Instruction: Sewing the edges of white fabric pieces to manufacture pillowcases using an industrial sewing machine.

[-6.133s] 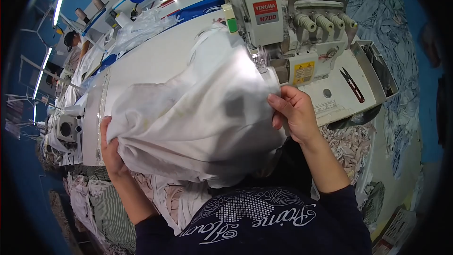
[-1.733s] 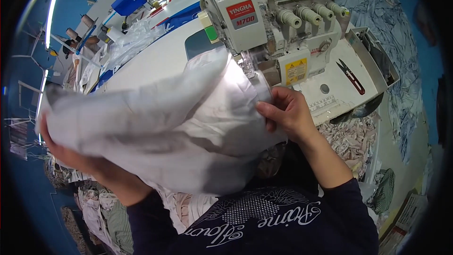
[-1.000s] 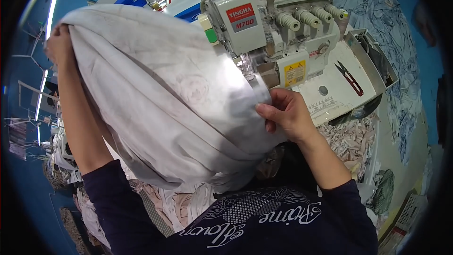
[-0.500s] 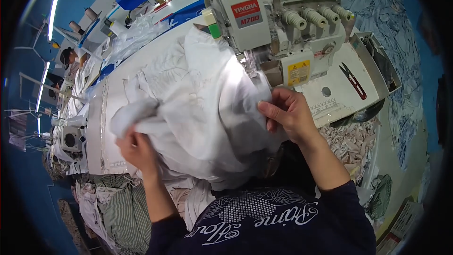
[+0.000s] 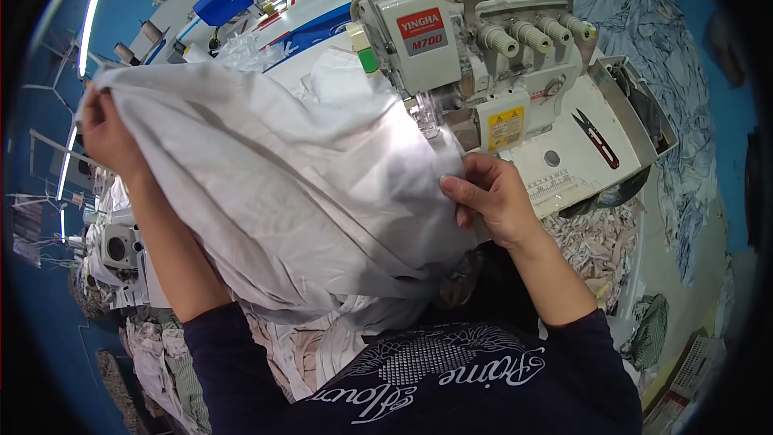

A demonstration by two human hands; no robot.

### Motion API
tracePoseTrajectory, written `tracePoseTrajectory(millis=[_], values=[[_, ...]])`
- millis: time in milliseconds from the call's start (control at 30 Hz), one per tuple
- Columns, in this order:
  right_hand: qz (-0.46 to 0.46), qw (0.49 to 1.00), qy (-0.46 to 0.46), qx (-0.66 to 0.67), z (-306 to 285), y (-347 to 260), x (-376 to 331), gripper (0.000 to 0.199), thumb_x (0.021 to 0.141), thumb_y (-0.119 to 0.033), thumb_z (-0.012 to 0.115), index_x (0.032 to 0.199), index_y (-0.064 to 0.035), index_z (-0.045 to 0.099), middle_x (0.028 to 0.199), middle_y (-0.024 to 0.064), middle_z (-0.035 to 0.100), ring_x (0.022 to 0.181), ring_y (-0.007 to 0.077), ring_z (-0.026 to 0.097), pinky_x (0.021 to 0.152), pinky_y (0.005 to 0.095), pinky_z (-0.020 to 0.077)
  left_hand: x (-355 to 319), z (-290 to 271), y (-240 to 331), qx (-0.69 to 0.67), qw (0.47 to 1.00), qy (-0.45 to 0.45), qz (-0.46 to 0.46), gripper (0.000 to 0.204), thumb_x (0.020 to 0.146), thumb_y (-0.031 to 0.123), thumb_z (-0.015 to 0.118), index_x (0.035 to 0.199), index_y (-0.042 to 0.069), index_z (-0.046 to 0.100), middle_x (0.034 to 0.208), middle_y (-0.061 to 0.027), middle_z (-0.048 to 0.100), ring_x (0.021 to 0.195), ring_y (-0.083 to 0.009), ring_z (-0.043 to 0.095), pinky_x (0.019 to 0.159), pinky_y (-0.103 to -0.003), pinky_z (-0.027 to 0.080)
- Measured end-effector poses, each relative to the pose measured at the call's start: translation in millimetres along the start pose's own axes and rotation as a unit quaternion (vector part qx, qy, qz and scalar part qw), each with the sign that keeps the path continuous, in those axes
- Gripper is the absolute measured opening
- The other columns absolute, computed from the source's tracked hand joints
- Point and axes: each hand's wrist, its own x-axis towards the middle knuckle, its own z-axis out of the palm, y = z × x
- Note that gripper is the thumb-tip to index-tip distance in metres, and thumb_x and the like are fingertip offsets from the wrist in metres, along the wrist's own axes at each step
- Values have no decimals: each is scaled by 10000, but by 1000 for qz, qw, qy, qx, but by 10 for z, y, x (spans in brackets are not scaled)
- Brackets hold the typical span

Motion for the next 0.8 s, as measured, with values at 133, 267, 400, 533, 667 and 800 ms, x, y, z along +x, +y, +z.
tracePoseTrajectory(millis=[133, 267, 400, 533, 667, 800], values=[[5, 1000, 22, 6, -6, -16, -24, 150, 806, -100, 691, 774, -43, 556, 676, 2, 562, 445, 78, 524, 383, 193, 399, 354, 100, 451, 22, 999, -9, 33, 210, 890, 178, 584, 992, 6, 650, 913, -78, 680, 761, -121, 631, 717, -247, 504], [-4, 1000, 17, -10, 16, 27, 14, 155, 807, -106, 691, 775, -40, 554, 678, 10, 568, 450, 71, 527, 388, 181, 401, 481, 291, -133, 280, 952, -108, 62, 290, 873, 285, 588, 1003, 40, 672, 938, -104, 679, 826, -170, 640, 739, -267, 482], [2, 1000, 10, -1, 37, -13, -18, 166, 810, -112, 690, 754, -43, 549, 651, 7, 562, 454, 69, 529, 394, 181, 402, -170, 54, -402, 125, 941, -282, -139, 385, 858, 367, 596, 1039, 34, 661, 903, -62, 676, 824, -140, 606, 750, -259, 459], [-4, 999, 21, -46, -34, 6, -19, 204, 823, -179, 690, 768, -32, 559, 620, 1, 562, 484, 63, 536, 434, 192, 424, -1688, -695, 720, 117, 815, -568, -14, 599, 569, 330, 837, 1068, 66, 636, 862, -86, 603, 892, -221, 570, 844, -364, 418], [7, 999, 11, -35, 13, -54, -28, 199, 823, -166, 688, 747, -42, 552, 621, -3, 555, 473, 66, 530, 425, 193, 414, -2495, -1074, 1095, 233, 869, -433, -54, 301, 699, 197, 759, 905, 8, 647, 811, -126, 552, 835, -293, 508, 736, -373, 416], [-12, 1000, 11, -23, -31, 7, -12, 184, 823, -153, 685, 753, -44, 554, 642, -2, 554, 464, 72, 521, 416, 200, 398, -2091, -860, 1012, 254, 942, -191, -105, 229, 817, 178, 679, 939, -14, 654, 762, -61, 567, 702, -154, 506, 661, -257, 417]])
